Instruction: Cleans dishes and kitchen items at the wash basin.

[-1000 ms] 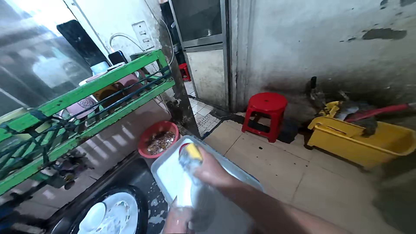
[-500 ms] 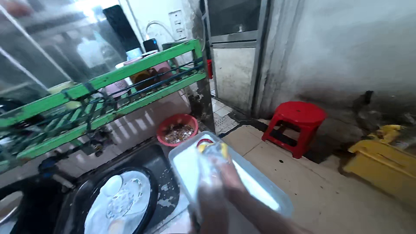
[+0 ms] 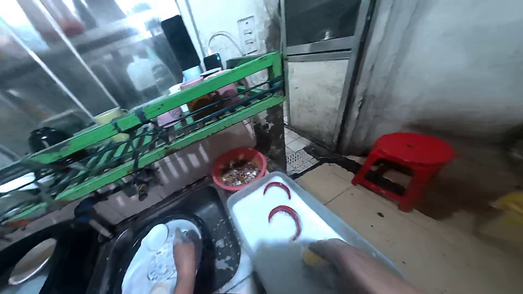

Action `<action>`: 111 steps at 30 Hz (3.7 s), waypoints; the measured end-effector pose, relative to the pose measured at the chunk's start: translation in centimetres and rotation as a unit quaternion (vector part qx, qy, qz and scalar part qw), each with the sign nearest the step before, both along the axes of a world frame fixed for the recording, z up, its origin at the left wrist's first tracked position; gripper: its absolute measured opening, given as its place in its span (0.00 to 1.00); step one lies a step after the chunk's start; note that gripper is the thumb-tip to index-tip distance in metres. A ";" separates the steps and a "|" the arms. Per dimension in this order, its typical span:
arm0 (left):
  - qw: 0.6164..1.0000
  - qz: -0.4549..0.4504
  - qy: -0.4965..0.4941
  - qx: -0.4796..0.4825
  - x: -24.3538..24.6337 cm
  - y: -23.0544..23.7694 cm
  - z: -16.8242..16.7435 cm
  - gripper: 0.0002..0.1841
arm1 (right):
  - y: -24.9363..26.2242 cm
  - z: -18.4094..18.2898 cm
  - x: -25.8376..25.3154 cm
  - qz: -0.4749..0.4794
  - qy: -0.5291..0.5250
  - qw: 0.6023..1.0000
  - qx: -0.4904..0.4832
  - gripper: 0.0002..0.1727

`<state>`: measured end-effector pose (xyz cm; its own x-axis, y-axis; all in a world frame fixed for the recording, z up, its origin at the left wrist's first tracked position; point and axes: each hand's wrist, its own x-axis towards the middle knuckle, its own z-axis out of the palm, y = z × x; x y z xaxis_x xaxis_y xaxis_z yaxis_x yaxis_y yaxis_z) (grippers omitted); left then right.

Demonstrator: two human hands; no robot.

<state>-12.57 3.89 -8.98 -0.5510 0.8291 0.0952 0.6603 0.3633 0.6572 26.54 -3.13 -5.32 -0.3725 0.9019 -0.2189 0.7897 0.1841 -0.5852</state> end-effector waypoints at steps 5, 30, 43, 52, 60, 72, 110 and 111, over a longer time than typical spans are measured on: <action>0.968 -0.218 0.056 0.107 8.6 1.0 3.5 0.23 | 0.2 -1.8 -0.1 -0.011 -0.061 0.997 -0.039 0.34; 0.802 -0.216 -0.556 0.014 21.9 -8.4 6.0 0.13 | -0.5 -0.6 -3.0 -0.174 0.308 0.906 0.232 0.42; 0.834 -0.307 -0.457 0.023 17.6 -9.4 6.7 0.12 | 1.4 2.7 -5.1 -0.169 0.382 0.907 0.048 0.36; 0.711 -0.124 -0.682 0.119 20.2 -7.5 6.8 0.13 | 1.5 2.4 -6.0 -0.281 0.423 0.859 0.061 0.40; 0.729 -0.022 -0.678 0.089 20.1 -7.2 7.0 0.19 | 1.2 0.3 -9.3 -0.082 0.216 0.872 0.431 0.31; 0.798 -0.133 -0.580 0.101 18.3 -5.6 5.1 0.22 | 3.8 6.7 -4.9 -0.183 0.416 0.885 -0.104 0.44; 0.871 -0.370 -0.322 0.039 19.0 -2.2 6.2 0.26 | 1.8 2.4 -5.7 -0.173 0.363 0.916 -0.008 0.29; 0.880 -0.368 -0.289 0.080 19.7 -2.2 5.7 0.26 | 2.4 3.1 -5.4 -0.215 0.383 0.896 -0.071 0.31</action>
